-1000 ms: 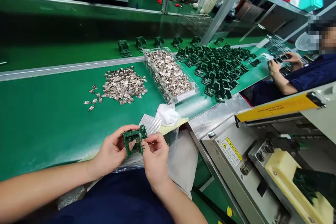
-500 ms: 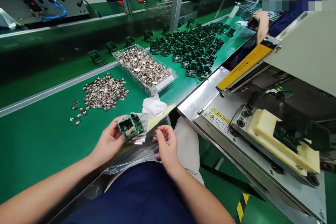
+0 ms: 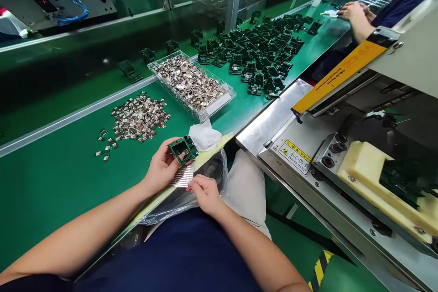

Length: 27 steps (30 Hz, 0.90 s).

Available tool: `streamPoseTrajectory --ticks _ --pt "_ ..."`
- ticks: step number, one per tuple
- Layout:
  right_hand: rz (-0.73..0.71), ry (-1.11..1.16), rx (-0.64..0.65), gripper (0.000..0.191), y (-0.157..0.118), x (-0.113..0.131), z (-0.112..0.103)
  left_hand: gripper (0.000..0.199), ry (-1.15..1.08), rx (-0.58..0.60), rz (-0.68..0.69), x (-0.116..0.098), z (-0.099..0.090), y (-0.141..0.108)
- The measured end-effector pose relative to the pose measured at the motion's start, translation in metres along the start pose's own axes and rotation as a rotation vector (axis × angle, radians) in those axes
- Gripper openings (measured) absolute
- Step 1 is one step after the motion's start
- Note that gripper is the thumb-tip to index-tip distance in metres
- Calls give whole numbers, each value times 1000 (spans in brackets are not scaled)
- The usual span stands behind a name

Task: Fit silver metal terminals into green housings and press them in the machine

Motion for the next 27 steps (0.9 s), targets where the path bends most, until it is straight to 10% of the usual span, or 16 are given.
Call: streamPoseTrajectory --ticks 11,18,27 --pt "29 -296 53 33 2 -12 -18 43 -27 -13 -12 -3 1 1" --pt "17 -406 -124 15 15 51 -63 40 -19 27 14 -6 1 -1" --pt "-146 -472 -329 12 42 78 -47 40 82 75 56 -16 2 -6"
Point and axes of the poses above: each hand's wrist, its own y-axis towards the middle knuckle, its own z-axis out of the palm, x = y × z, the point moved 7 cm from there along y, towards the middle knuckle, and after that the axes turned 12 degrees about -y, right-handed, at the moved point
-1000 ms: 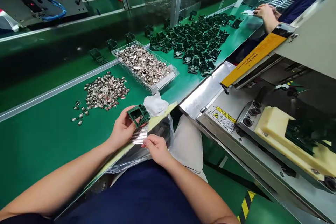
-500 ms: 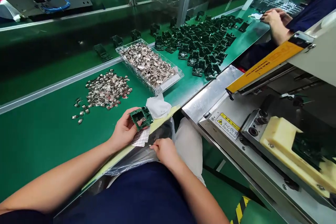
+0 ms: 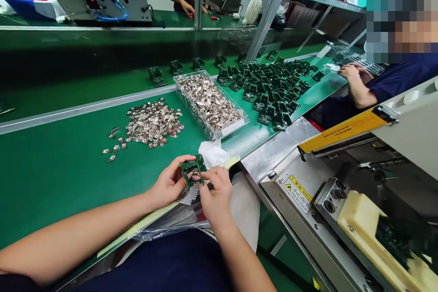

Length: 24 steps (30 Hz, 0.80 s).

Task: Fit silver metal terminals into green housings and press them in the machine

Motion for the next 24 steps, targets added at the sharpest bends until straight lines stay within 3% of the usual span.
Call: streamPoseTrajectory --ticks 9,16,24 --pt "33 -25 -21 20 1 1 10 39 35 33 27 -4 3 -1" --pt "111 17 -201 16 -11 -1 17 34 16 -41 48 -2 5 -4" --pt "285 376 -264 16 -18 -12 30 32 -89 -103 105 -6 8 -8"
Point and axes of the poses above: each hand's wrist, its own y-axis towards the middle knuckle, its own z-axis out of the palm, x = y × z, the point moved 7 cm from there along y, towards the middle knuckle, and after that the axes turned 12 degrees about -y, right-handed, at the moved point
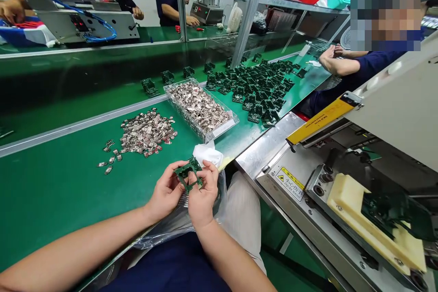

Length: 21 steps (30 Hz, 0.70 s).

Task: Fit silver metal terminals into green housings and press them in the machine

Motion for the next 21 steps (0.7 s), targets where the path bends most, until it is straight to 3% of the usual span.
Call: streamPoseTrajectory --ticks 7,12,14,16,18,21 --pt "194 436 21 23 -4 -9 12 33 -40 -4 10 3 4 -4" --pt "163 435 134 22 -1 -11 3 33 -36 -6 -7 2 2 -1" --pt "81 311 205 32 4 -9 -12 35 -27 9 -56 4 2 1" --pt "-79 125 292 55 9 2 -33 37 5 79 -125 5 10 2" --pt "-288 -49 366 70 11 22 -59 36 45 223 -186 5 28 2" --pt "-498 -183 357 67 11 49 -111 42 20 545 -261 0 75 4"
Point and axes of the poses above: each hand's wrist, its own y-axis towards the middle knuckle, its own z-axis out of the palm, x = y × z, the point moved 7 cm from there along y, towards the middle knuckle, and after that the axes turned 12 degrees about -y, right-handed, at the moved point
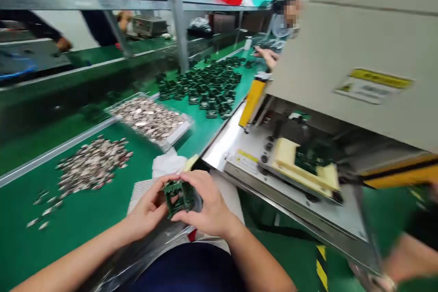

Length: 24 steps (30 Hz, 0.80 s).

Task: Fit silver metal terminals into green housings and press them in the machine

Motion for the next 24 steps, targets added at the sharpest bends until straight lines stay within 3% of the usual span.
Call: streamPoseTrajectory --ticks 3,5,8,10,11,13,15,17,19,24 --pt "73 -47 -98 67 -27 0 -63 60 -47 387 -65 -16 52 38" --pt "203 -76 -304 73 -60 -8 -113 63 45 524 10 -34 87 72" --pt "334 -185 -885 78 -127 -15 -193 59 267 520 296 -67 148 129" --pt "334 -260 -1241 75 -168 -14 -232 65 350 499 423 -79 195 161" --pt "325 -286 -1354 72 -182 -13 -245 69 369 494 440 -81 217 175" --pt "327 -316 -1447 67 -195 -16 -264 72 369 481 393 -77 252 197" --pt "357 -336 -1414 63 -194 -21 -277 70 309 462 290 -69 271 210" --pt "378 -360 -1314 63 -182 -28 -286 68 182 432 193 -64 269 215" --pt "388 -395 -1162 65 -162 -35 -293 73 55 383 124 -62 245 210" --pt "542 -577 -660 62 -107 -60 -297 77 31 249 -64 -49 136 169"
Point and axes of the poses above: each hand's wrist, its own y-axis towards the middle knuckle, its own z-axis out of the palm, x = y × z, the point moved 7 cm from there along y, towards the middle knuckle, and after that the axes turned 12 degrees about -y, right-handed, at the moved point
